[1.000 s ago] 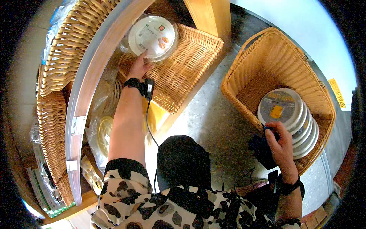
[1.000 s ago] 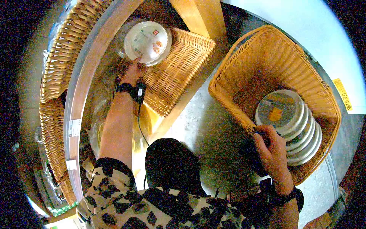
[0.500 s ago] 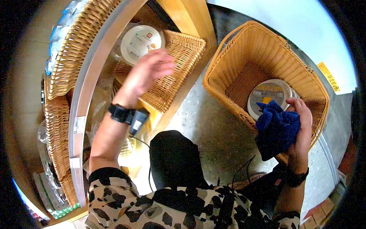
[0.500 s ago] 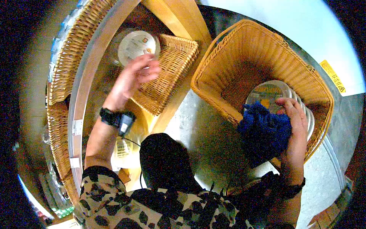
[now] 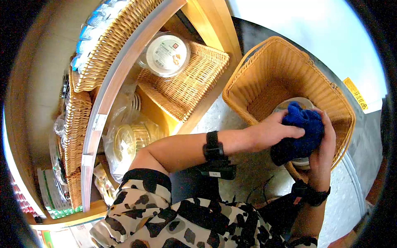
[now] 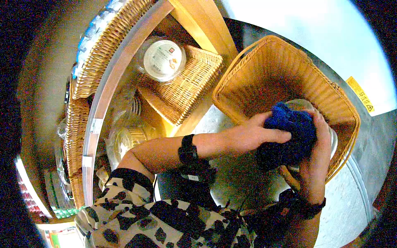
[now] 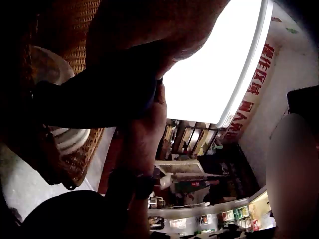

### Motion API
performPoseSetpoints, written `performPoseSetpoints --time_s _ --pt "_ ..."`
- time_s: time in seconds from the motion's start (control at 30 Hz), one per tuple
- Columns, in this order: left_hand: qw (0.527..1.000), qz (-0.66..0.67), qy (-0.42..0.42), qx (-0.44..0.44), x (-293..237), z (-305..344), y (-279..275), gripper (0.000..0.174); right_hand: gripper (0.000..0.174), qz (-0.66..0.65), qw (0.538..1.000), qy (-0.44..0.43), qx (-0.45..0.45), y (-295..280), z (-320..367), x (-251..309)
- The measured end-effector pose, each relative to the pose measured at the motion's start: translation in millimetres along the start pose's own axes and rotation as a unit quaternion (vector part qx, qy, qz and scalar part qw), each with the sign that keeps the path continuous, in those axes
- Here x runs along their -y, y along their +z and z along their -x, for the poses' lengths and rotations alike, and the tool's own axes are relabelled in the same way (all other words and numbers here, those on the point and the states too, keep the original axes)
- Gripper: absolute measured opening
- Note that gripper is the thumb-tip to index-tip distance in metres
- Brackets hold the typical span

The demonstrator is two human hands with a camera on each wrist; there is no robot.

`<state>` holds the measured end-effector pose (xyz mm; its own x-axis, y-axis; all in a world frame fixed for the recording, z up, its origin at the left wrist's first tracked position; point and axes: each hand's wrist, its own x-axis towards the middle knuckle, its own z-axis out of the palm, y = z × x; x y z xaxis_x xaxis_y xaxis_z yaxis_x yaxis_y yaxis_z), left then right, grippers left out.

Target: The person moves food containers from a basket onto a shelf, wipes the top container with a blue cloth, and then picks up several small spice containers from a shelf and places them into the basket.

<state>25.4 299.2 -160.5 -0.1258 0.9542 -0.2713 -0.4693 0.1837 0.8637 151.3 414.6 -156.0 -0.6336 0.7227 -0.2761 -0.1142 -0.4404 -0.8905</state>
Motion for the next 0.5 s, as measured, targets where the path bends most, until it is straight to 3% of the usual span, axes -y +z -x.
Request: performPoseSetpoints --time_s 0.23,0.3,0.4,0.5 --pt "0.987 0.15 -0.002 -0.053 -32 8 2 0.042 0.031 0.171 0.984 -0.04 0.015 -31 -26 3" --pt "0.984 0.171 0.024 -0.047 -42 10 0 0.044 0.031 0.229 0.972 -0.032 -0.034 -45 -28 12" --pt "0.974 0.165 0.11 -0.109 -57 21 0 0.046 0.029 0.273 0.956 -0.074 -0.081 -81 -46 16" --pt "0.966 0.205 0.066 -0.14 -42 23 -24 0.043 0.028 0.398 0.89 -0.155 -0.161 -111 -64 4"
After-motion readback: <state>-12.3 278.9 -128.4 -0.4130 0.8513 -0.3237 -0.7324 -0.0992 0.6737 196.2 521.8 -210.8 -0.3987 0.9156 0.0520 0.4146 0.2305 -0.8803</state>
